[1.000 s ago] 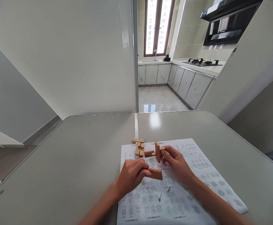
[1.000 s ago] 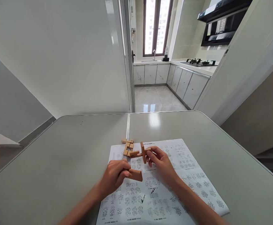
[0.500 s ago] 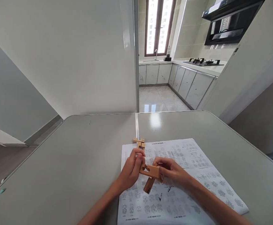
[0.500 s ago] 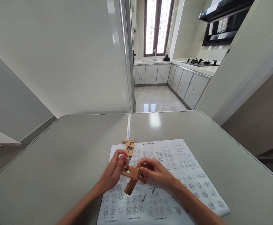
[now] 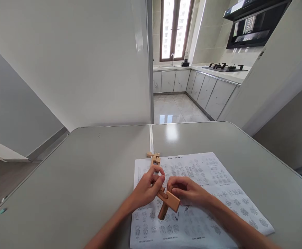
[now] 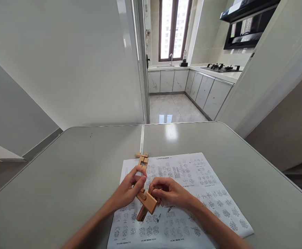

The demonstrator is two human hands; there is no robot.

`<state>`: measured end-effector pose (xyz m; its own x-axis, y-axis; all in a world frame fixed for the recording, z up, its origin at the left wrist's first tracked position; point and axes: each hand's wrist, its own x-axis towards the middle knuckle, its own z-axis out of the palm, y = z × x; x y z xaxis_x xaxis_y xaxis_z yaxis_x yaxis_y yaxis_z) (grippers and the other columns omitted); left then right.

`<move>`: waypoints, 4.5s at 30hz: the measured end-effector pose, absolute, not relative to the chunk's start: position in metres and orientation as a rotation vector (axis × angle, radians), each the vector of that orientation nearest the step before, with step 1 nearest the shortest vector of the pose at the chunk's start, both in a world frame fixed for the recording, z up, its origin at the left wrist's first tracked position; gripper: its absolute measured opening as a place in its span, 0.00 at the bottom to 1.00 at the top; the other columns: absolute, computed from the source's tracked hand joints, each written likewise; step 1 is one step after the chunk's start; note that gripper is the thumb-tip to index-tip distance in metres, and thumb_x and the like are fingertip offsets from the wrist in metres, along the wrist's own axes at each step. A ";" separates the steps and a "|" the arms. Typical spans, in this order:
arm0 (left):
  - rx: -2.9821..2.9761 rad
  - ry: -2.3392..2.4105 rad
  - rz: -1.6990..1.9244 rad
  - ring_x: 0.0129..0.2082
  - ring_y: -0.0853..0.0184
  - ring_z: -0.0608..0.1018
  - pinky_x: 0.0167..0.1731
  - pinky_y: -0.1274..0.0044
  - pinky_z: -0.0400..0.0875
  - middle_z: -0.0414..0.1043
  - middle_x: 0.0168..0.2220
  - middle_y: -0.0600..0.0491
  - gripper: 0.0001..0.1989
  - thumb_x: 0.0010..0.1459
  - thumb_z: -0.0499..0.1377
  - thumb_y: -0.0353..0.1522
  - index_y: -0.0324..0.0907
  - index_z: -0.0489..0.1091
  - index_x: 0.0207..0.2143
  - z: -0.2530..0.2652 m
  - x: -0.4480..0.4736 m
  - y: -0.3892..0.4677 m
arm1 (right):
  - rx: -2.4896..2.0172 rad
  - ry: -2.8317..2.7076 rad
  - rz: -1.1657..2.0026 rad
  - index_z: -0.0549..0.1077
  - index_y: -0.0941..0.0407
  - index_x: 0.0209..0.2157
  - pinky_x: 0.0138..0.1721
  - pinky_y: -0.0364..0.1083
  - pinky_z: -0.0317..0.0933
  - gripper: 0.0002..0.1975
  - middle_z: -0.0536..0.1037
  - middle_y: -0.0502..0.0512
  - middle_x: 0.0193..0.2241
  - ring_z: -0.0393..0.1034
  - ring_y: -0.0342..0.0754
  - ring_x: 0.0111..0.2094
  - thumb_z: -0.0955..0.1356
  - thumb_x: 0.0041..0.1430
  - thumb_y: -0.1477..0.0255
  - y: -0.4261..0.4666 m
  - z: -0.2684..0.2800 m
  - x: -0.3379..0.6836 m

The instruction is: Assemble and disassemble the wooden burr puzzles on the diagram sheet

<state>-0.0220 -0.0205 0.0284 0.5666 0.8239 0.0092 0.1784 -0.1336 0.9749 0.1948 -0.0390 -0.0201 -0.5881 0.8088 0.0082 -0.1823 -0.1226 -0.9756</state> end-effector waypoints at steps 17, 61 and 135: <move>1.733 0.931 0.655 0.22 0.72 0.65 0.24 0.80 0.58 0.66 0.24 0.60 0.16 0.71 0.51 0.46 0.43 0.62 0.43 0.011 -0.014 -0.015 | -0.746 -1.465 1.723 0.77 0.54 0.40 0.40 0.46 0.65 0.12 0.78 0.53 0.35 0.72 0.48 0.37 0.73 0.65 0.60 -0.036 -0.019 0.199; 1.786 0.903 0.856 0.56 0.52 0.77 0.54 0.62 0.75 0.68 0.63 0.43 0.42 0.50 0.74 0.44 0.49 0.60 0.64 0.007 -0.017 -0.020 | -0.937 -1.287 1.502 0.74 0.52 0.39 0.38 0.47 0.69 0.13 0.79 0.52 0.35 0.76 0.50 0.37 0.74 0.63 0.58 -0.035 -0.020 0.201; 1.372 0.884 0.968 0.49 0.57 0.77 0.51 0.66 0.71 0.74 0.52 0.44 0.37 0.49 0.73 0.45 0.44 0.66 0.58 -0.004 -0.008 -0.014 | -0.971 -1.065 1.379 0.72 0.52 0.35 0.43 0.50 0.69 0.16 0.79 0.51 0.31 0.75 0.50 0.34 0.75 0.60 0.55 -0.039 -0.013 0.191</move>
<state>-0.0082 -0.0143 -0.0036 0.3699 0.9279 0.0460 -0.0383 -0.0342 0.9987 0.1911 -0.0393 -0.0131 -0.0766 0.9970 0.0113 -0.2633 -0.0093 -0.9647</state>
